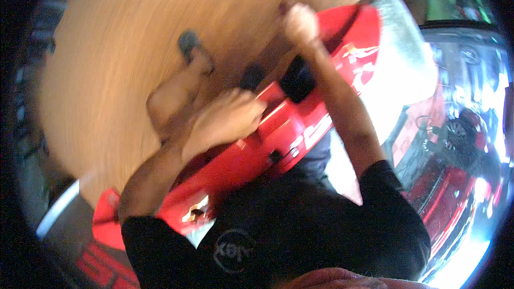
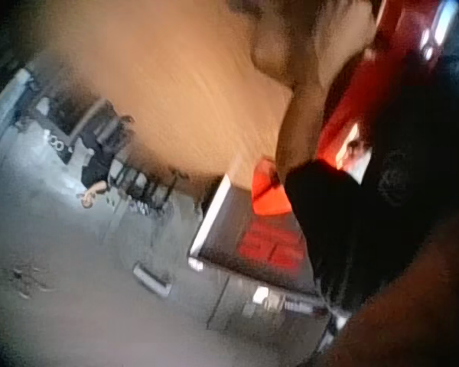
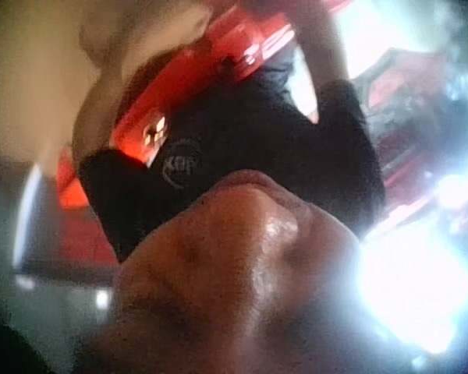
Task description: The person sits on the floor and applies clear adhesive tape to the edges of a red plastic car part. They smooth the tape down with their fingers and peel off excess pieces to ensure a clean finish.
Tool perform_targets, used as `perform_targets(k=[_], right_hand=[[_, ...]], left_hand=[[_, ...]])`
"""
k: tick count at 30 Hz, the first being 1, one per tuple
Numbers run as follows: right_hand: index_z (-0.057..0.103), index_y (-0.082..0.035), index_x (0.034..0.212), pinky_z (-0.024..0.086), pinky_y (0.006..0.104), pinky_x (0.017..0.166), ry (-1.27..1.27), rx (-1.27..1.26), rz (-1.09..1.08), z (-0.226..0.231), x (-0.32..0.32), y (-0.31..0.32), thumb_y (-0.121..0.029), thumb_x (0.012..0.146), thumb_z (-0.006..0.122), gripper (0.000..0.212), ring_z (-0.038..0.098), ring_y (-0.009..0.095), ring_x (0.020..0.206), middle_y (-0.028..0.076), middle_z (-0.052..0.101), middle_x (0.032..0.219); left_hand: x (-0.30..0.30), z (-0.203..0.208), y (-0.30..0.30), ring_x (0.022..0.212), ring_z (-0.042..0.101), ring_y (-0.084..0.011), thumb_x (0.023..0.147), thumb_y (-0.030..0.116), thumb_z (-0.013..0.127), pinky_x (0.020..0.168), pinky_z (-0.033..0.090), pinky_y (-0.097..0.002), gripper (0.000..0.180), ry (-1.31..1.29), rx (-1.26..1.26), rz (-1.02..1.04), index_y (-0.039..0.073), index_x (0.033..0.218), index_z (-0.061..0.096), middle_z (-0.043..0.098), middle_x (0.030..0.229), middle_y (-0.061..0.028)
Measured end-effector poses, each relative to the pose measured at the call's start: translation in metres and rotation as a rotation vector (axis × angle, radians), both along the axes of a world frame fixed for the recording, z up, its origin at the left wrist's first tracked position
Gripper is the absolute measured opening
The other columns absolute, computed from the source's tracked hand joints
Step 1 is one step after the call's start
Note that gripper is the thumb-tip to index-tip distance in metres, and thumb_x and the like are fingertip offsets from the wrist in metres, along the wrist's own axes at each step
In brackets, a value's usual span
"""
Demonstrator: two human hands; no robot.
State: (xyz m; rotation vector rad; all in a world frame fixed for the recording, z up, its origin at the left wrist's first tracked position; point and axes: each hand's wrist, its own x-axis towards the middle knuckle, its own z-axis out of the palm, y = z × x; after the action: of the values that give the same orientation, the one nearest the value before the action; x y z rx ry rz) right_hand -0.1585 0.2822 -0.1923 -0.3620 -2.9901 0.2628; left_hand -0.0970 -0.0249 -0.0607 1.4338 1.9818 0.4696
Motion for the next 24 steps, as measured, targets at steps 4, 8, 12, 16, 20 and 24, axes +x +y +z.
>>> perform_targets(k=[4, 8, 12, 16, 20, 24], right_hand=[[0.072, -0.009, 0.090, 0.060, 0.0402, 0.062, 0.891, 1.063, -0.109, -0.084, -0.016, 0.033, -0.019, 0.099, 0.060, 0.018, 0.070, 0.027, 0.070, 0.011, 0.071, 0.081], [0.067, -0.009, 0.084, 0.058, 0.0458, 0.067, 0.276, 0.042, -0.157, -0.005, -0.006, -0.026, -0.021, 0.094, 0.061, 0.016, 0.073, 0.036, 0.072, 0.020, 0.073, 0.078], [0.070, -0.008, 0.094, 0.057, 0.0515, 0.078, 0.230, -0.107, -0.170, 0.010, 0.002, -0.008, -0.023, 0.092, 0.061, 0.018, 0.074, 0.042, 0.074, 0.024, 0.073, 0.079], [0.071, -0.008, 0.098, 0.056, 0.0529, 0.081, 0.138, -0.163, -0.176, 0.032, 0.002, -0.028, -0.025, 0.091, 0.061, 0.021, 0.074, 0.042, 0.077, 0.024, 0.074, 0.081], [0.070, -0.009, 0.097, 0.055, 0.0535, 0.083, 0.133, -0.191, -0.131, 0.030, 0.006, -0.027, -0.027, 0.091, 0.062, 0.020, 0.074, 0.040, 0.075, 0.022, 0.074, 0.079], [0.070, -0.009, 0.096, 0.056, 0.0520, 0.081, 0.132, -0.153, -0.146, 0.019, -0.002, -0.025, -0.027, 0.090, 0.063, 0.020, 0.074, 0.040, 0.075, 0.021, 0.074, 0.078]], left_hand=[[-0.013, 0.005, 0.004, 0.096, 0.066, -0.0464, 0.098, 0.016, 0.055, 0.088, 0.051, -0.0578, 0.017, -0.067, 0.026, -0.055, 0.004, 0.091, 0.064, 0.069, 0.095, -0.0224], [-0.022, 0.015, -0.007, 0.095, 0.073, -0.0398, 0.099, 0.019, 0.059, 0.085, 0.056, -0.0467, 0.025, -0.344, -0.054, 0.050, -0.002, 0.102, 0.072, 0.074, 0.099, -0.0244], [-0.017, 0.029, 0.007, 0.093, 0.071, -0.0430, 0.098, 0.021, 0.059, 0.084, 0.055, -0.0478, 0.025, -0.367, -0.066, 0.135, 0.000, 0.099, 0.072, 0.074, 0.097, -0.0218], [-0.007, 0.028, 0.000, 0.093, 0.071, -0.0422, 0.098, 0.020, 0.059, 0.084, 0.054, -0.0511, 0.022, -0.207, -0.037, 0.110, 0.001, 0.096, 0.071, 0.074, 0.096, -0.0213], [-0.006, 0.011, -0.001, 0.096, 0.069, -0.0426, 0.094, 0.012, 0.058, 0.087, 0.054, -0.0542, 0.014, 0.028, 0.109, -0.104, 0.001, 0.090, 0.065, 0.072, 0.095, -0.0220], [-0.005, 0.008, -0.007, 0.099, 0.068, -0.0424, 0.097, 0.014, 0.058, 0.091, 0.053, -0.0517, 0.015, 0.113, 0.139, -0.165, 0.001, 0.100, 0.066, 0.071, 0.099, -0.0200]])
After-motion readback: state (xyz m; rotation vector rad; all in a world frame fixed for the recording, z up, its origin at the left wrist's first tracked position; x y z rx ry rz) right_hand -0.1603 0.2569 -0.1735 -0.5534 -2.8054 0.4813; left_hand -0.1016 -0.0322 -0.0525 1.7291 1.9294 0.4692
